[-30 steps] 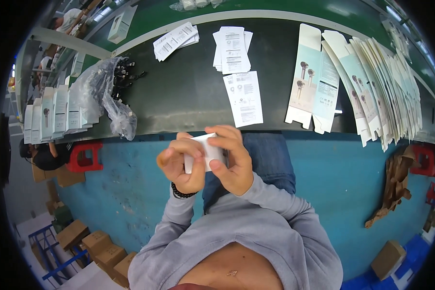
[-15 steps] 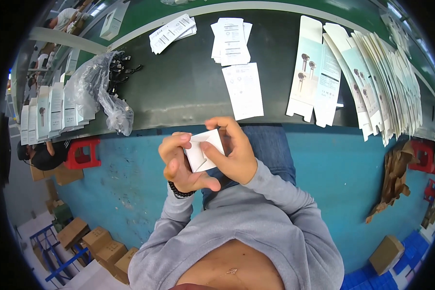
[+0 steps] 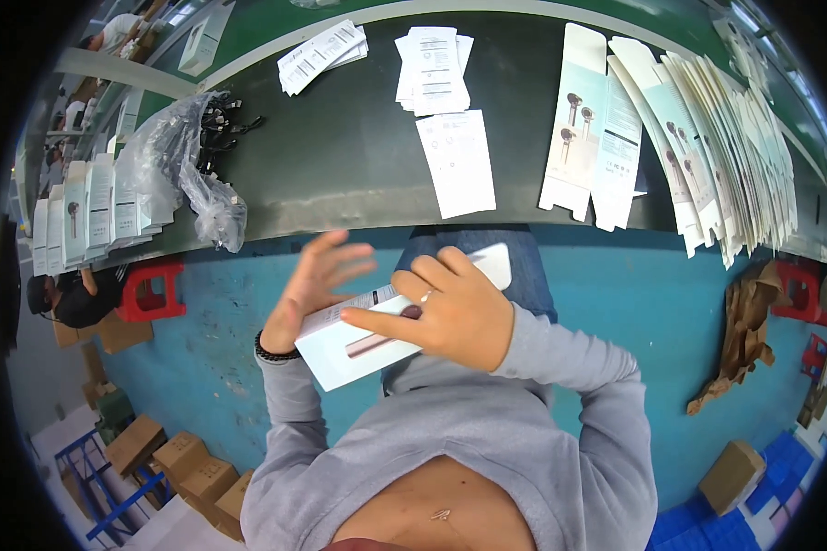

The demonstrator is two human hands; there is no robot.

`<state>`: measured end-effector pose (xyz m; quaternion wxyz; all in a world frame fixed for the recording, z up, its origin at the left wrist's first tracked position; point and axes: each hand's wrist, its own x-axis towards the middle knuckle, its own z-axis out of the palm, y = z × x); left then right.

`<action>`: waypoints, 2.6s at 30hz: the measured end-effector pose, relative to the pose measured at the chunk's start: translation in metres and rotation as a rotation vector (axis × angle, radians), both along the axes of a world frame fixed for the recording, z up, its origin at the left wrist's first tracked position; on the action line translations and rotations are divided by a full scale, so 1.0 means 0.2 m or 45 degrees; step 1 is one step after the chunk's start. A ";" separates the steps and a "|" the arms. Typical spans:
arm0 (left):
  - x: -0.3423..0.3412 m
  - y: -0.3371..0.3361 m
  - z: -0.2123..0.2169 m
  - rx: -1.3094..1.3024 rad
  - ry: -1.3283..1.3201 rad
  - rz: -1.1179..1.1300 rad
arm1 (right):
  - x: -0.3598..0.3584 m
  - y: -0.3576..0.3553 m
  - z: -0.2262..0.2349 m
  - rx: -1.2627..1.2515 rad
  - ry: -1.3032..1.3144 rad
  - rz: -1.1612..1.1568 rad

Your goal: Folding cardboard boxes and inserting product components and instruction manuals on a factory assembly line.

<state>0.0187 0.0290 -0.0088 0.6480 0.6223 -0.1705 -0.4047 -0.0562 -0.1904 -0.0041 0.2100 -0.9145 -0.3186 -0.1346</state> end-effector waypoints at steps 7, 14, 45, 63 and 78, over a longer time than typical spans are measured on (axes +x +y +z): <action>-0.14 -0.05 -0.04 -0.762 0.007 0.533 | 0.14 -0.06 -0.07 0.598 0.512 0.168; -0.16 -0.19 -0.02 -0.430 -0.477 0.533 | -0.01 0.08 -0.19 0.710 0.394 0.308; -0.12 0.31 -0.29 -0.213 0.411 -0.162 | 0.24 -0.43 -0.18 -0.049 -0.046 -0.180; 0.00 -0.06 -0.25 -0.024 -0.388 0.078 | 0.22 -0.53 0.13 0.537 0.052 -0.575; -0.04 -0.05 -0.24 -0.042 -0.350 -0.073 | 0.38 -0.32 0.20 0.491 0.439 0.153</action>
